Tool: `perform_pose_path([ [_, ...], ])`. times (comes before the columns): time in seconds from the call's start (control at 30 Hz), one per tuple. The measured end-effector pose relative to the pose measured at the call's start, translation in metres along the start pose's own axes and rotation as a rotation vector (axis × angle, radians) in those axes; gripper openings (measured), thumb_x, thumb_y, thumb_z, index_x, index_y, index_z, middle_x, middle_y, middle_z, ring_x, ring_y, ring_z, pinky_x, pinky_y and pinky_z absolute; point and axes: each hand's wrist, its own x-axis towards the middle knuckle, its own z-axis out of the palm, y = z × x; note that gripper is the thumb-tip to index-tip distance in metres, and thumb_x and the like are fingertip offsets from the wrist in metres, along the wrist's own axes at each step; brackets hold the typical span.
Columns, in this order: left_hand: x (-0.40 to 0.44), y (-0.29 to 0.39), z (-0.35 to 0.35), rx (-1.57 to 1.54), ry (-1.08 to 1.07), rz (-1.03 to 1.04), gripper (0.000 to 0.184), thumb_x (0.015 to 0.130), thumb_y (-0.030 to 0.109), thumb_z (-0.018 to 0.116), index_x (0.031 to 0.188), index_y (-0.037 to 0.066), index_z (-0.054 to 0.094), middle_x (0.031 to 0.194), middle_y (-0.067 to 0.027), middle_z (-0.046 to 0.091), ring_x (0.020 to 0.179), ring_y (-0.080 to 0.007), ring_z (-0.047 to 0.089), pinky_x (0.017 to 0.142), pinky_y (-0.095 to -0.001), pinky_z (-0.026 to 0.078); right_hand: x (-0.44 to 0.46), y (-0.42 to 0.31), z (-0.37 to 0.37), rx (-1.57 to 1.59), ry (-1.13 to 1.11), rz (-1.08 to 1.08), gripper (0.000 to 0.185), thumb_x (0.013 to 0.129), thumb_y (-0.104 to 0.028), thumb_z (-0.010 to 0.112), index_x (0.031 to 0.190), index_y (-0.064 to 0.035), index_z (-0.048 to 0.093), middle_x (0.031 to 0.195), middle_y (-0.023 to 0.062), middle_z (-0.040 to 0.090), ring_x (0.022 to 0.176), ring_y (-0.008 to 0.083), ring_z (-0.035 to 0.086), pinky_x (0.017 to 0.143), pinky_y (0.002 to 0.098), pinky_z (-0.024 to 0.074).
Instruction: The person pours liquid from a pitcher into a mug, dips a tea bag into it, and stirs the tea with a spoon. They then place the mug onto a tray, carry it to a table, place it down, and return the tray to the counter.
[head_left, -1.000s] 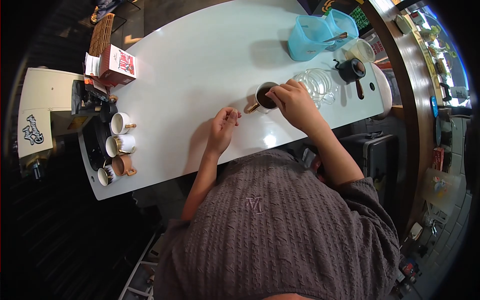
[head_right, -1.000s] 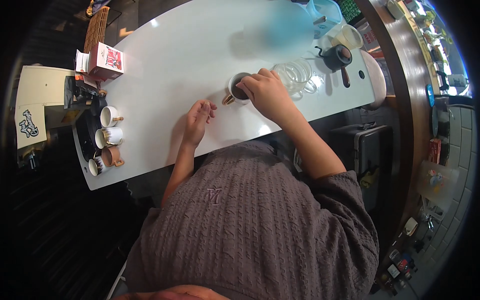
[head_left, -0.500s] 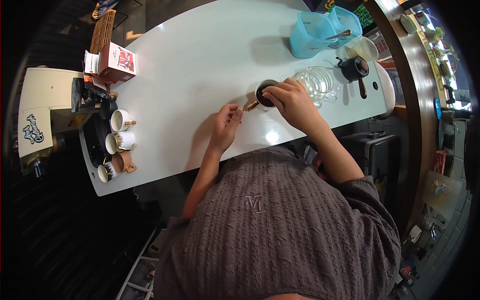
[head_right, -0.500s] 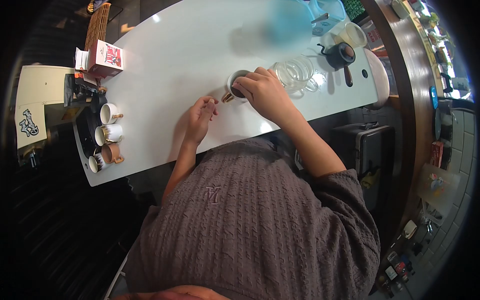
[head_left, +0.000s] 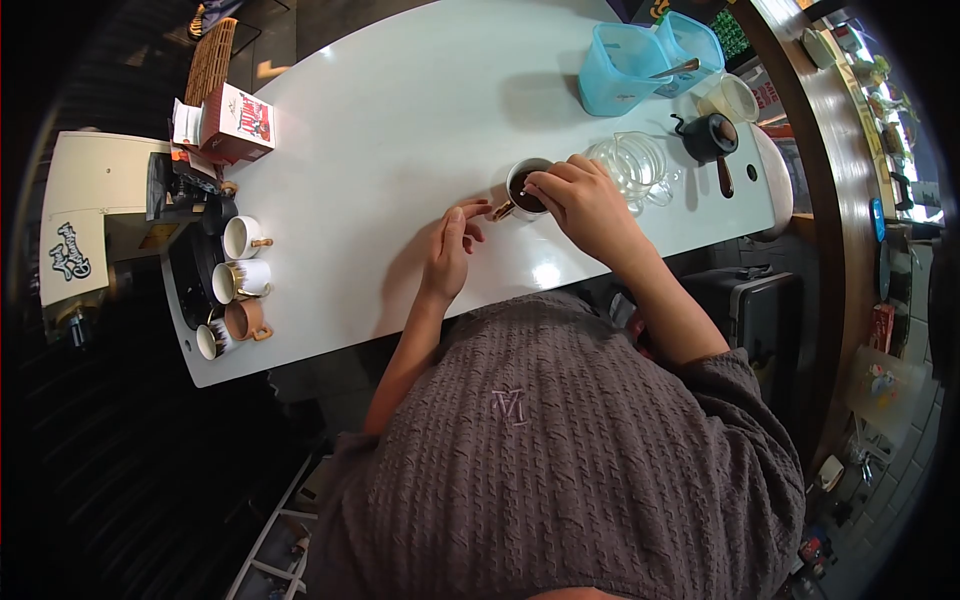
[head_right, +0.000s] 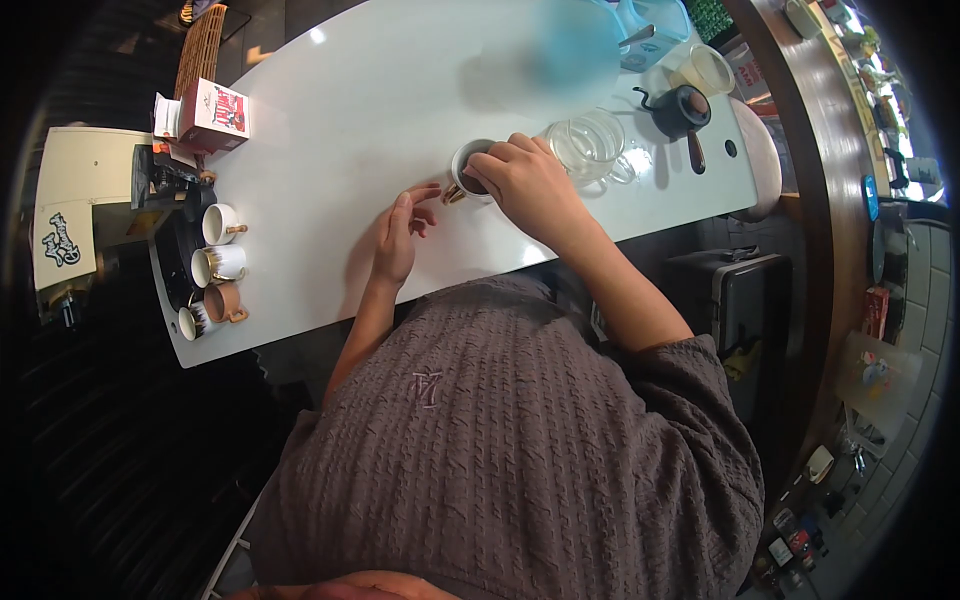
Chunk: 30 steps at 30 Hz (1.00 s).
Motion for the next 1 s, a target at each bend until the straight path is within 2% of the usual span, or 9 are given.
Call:
perform_pose_path([
  [0.13, -0.003, 0.004, 0.002, 0.061, 0.009, 0.007, 0.048, 0.103, 0.031, 0.028, 0.113, -0.002, 0.062, 0.120, -0.0083, 0.061, 0.077, -0.0099, 0.053, 0.066, -0.0234, 0.041, -0.001, -0.001, -0.001, 0.133, -0.036, -0.005, 0.015, 0.089, -0.018, 0.061, 0.089, -0.0040, 0.066, 0.081, 0.0082, 0.064, 0.077, 0.0259, 0.056, 0.076, 0.0377, 0.0444],
  [0.23, -0.005, 0.005, 0.004, 0.050, 0.041, 0.021, 0.040, 0.103, 0.025, 0.033, 0.109, 0.000, 0.065, 0.116, -0.0076, 0.062, 0.075, -0.0090, 0.051, 0.066, -0.0225, 0.041, -0.001, 0.001, -0.002, 0.105, -0.096, -0.011, 0.015, 0.089, -0.018, 0.061, 0.088, -0.0039, 0.066, 0.079, 0.0083, 0.064, 0.076, 0.0261, 0.056, 0.075, 0.0377, 0.0444],
  [0.43, -0.006, -0.003, 0.004, 0.059, 0.075, 0.068, 0.029, 0.099, 0.022, 0.051, 0.106, -0.001, 0.067, 0.110, -0.0067, 0.063, 0.076, -0.0075, 0.051, 0.068, -0.0218, 0.043, 0.004, 0.007, -0.004, -0.044, -0.042, -0.008, 0.013, 0.086, -0.019, 0.061, 0.083, -0.0062, 0.064, 0.077, 0.0063, 0.064, 0.077, 0.0253, 0.057, 0.073, 0.0373, 0.0450],
  [0.5, -0.005, -0.013, 0.002, 0.132, 0.078, 0.156, 0.024, 0.096, 0.019, 0.058, 0.107, 0.000, 0.066, 0.099, -0.0044, 0.063, 0.075, -0.0059, 0.051, 0.067, -0.0208, 0.043, 0.004, 0.008, 0.000, -0.021, -0.011, -0.020, 0.013, 0.086, -0.018, 0.062, 0.084, -0.0062, 0.064, 0.077, 0.0063, 0.065, 0.077, 0.0255, 0.057, 0.074, 0.0373, 0.0451],
  [0.63, -0.006, -0.009, 0.006, 0.170, 0.091, 0.151, 0.023, 0.094, 0.017, 0.061, 0.110, 0.001, 0.065, 0.091, -0.0011, 0.063, 0.074, -0.0042, 0.050, 0.065, -0.0196, 0.042, 0.003, 0.007, 0.004, 0.095, -0.016, -0.040, 0.012, 0.086, -0.018, 0.062, 0.085, -0.0063, 0.064, 0.078, 0.0064, 0.065, 0.077, 0.0254, 0.057, 0.075, 0.0372, 0.0452],
  [0.7, -0.006, -0.005, 0.010, 0.029, 0.119, 0.046, 0.022, 0.094, 0.015, 0.061, 0.110, 0.001, 0.064, 0.086, 0.0010, 0.062, 0.073, -0.0031, 0.050, 0.064, -0.0183, 0.041, 0.003, 0.006, 0.002, 0.103, -0.027, -0.039, 0.014, 0.087, -0.018, 0.061, 0.082, -0.0053, 0.063, 0.077, 0.0081, 0.064, 0.075, 0.0264, 0.056, 0.073, 0.0387, 0.0453],
  [0.8, -0.006, -0.003, 0.007, 0.050, 0.127, -0.009, 0.020, 0.094, 0.015, 0.060, 0.109, 0.001, 0.064, 0.082, 0.0021, 0.060, 0.072, -0.0027, 0.050, 0.063, -0.0181, 0.041, 0.004, 0.006, 0.001, 0.062, -0.040, -0.014, 0.017, 0.089, -0.018, 0.060, 0.080, -0.0042, 0.062, 0.076, 0.0101, 0.062, 0.073, 0.0276, 0.056, 0.071, 0.0400, 0.0454],
  [0.9, -0.006, -0.005, 0.005, 0.058, 0.124, -0.025, 0.024, 0.094, 0.022, 0.059, 0.108, 0.003, 0.066, 0.090, 0.0015, 0.063, 0.075, -0.0045, 0.054, 0.063, -0.0195, 0.041, 0.005, 0.009, 0.004, 0.005, -0.004, 0.012, 0.017, 0.090, -0.018, 0.060, 0.080, -0.0040, 0.062, 0.075, 0.0104, 0.062, 0.074, 0.0279, 0.056, 0.072, 0.0399, 0.0454],
  [1.0, -0.006, -0.005, 0.006, 0.084, 0.124, -0.019, 0.026, 0.095, 0.025, 0.058, 0.107, 0.003, 0.066, 0.089, 0.0015, 0.063, 0.075, -0.0051, 0.054, 0.064, -0.0200, 0.041, 0.006, 0.008, 0.006, 0.037, 0.033, 0.009, 0.017, 0.090, -0.018, 0.060, 0.081, -0.0041, 0.061, 0.074, 0.0103, 0.062, 0.074, 0.0279, 0.056, 0.072, 0.0396, 0.0452],
])
